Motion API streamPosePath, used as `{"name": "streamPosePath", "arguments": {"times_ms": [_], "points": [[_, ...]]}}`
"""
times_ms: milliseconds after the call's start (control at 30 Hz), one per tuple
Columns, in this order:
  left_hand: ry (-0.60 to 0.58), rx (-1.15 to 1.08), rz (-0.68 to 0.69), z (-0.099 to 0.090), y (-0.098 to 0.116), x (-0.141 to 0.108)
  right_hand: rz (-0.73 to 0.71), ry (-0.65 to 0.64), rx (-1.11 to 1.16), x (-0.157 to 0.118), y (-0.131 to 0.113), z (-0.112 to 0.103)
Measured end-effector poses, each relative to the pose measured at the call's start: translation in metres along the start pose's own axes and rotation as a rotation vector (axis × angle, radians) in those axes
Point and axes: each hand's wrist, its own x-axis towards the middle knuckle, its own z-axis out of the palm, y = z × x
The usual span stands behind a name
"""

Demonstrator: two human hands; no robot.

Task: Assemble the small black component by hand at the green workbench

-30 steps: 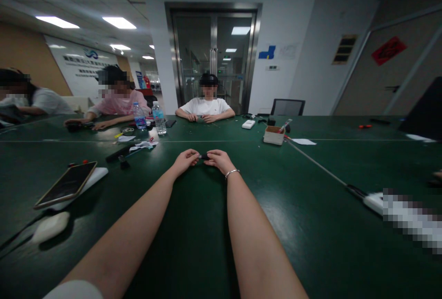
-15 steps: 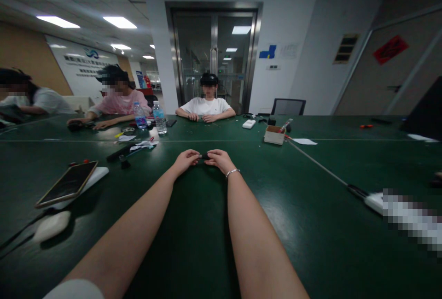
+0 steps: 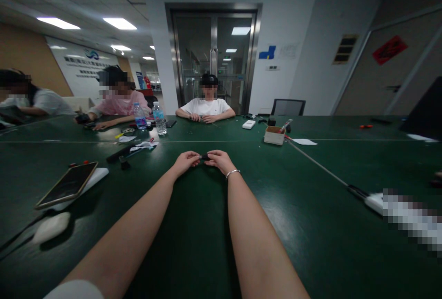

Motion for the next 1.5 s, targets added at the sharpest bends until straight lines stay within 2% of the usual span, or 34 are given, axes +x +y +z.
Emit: {"name": "streamPosePath", "arguments": {"times_ms": [600,900,1267,1500], "points": [[-0.029,0.078,0.074,-0.0009,-0.0049,0.0011,-0.011,-0.004,0.003,0.0019,0.0022,-0.002],[0.016,0.097,0.068,-0.0004,-0.0015,-0.0014,-0.002,-0.004,0.008,0.002,0.0019,-0.0017],[-0.029,0.084,0.11,-0.002,-0.0069,0.0011,-0.005,-0.014,0.014,0.0008,0.001,-0.0013],[-0.004,0.074,0.068,-0.002,-0.0092,0.003,-0.007,-0.008,0.017,0.0018,0.0019,-0.0013]]}}
